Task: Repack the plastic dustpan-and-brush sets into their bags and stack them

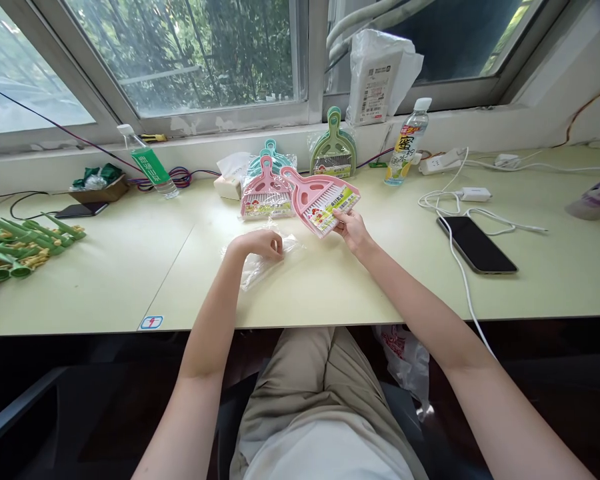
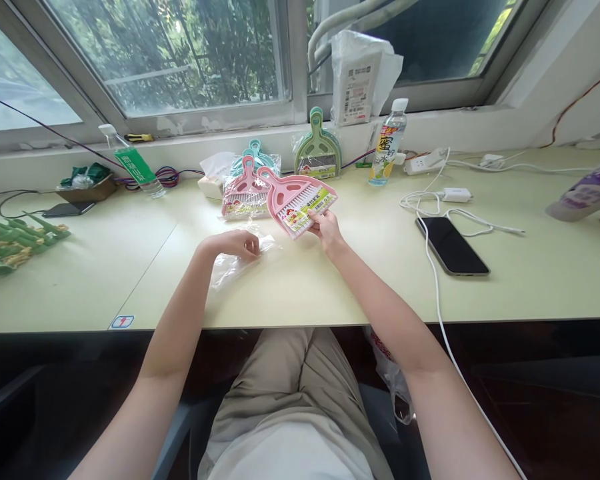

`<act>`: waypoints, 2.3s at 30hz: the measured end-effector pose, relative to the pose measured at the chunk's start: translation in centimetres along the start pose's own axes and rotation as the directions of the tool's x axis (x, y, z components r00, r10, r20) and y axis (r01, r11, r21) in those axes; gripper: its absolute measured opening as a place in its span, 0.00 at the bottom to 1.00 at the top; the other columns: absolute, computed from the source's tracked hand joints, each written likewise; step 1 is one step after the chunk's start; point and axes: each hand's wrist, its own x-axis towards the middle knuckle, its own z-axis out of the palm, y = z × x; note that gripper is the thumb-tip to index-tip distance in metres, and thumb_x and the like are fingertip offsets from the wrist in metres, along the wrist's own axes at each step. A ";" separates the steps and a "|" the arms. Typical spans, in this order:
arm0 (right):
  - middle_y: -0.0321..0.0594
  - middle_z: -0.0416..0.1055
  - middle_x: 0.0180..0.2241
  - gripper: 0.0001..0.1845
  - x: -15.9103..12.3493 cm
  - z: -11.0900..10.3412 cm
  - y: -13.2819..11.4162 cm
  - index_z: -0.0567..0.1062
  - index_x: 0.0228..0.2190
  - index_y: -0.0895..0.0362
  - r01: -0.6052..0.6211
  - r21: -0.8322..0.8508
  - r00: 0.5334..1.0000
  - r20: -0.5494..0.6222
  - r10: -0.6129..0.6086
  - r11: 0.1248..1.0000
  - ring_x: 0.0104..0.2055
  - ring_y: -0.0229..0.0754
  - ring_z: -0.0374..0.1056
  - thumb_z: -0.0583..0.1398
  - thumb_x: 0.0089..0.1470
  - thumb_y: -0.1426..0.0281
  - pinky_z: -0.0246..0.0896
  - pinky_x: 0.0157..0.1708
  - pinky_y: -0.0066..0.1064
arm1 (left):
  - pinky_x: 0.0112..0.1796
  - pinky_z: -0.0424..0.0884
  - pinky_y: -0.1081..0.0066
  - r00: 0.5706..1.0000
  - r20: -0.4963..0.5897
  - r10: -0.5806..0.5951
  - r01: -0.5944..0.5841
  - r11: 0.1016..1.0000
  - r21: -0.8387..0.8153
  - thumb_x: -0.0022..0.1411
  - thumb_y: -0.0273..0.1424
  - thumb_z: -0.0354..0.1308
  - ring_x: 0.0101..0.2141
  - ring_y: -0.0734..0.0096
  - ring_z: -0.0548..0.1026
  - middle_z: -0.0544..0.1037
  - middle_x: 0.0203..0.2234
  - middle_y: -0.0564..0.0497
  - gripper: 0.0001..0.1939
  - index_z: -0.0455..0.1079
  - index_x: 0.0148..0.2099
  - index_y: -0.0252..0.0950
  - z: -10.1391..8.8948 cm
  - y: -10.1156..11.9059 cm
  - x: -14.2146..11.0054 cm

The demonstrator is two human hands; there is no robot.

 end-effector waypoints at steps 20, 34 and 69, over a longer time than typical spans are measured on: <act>0.36 0.80 0.35 0.07 0.0 0.1 -0.4 0.72 0.36 0.54 0.029 0.020 0.999 0.022 -0.029 0.999 0.36 0.40 0.77 0.64 0.54 0.72 0.76 0.44 0.36 | 0.36 0.60 0.65 0.825 -0.542 -0.161 0.061 0.979 -0.197 0.50 0.44 0.66 0.25 0.64 0.71 0.72 0.16 0.55 0.15 0.68 0.26 0.41 0.7 0.0 1.6; 0.43 0.81 0.36 0.18 0.3 -1.1 -0.9 0.78 0.38 0.58 -0.082 -0.283 0.924 0.337 0.179 0.956 0.32 0.42 0.77 0.71 0.43 0.69 0.74 0.29 0.29 | 0.42 0.65 0.64 0.531 -0.694 -0.486 0.320 0.874 -0.366 0.65 0.35 0.52 0.44 0.56 0.75 0.81 0.40 0.45 0.08 0.71 0.40 0.40 0.3 -3.7 2.7; 0.44 0.81 0.39 0.16 -1.6 2.0 1.6 0.74 0.38 0.57 -0.070 -0.240 0.954 0.267 0.135 0.968 0.35 0.47 0.78 0.71 0.47 0.68 0.79 0.36 0.41 | 0.36 0.64 0.68 0.474 -0.880 0.025 0.118 0.989 0.092 0.70 0.41 0.49 0.39 0.62 0.75 0.77 0.34 0.47 0.15 0.69 0.35 0.40 2.8 1.5 2.7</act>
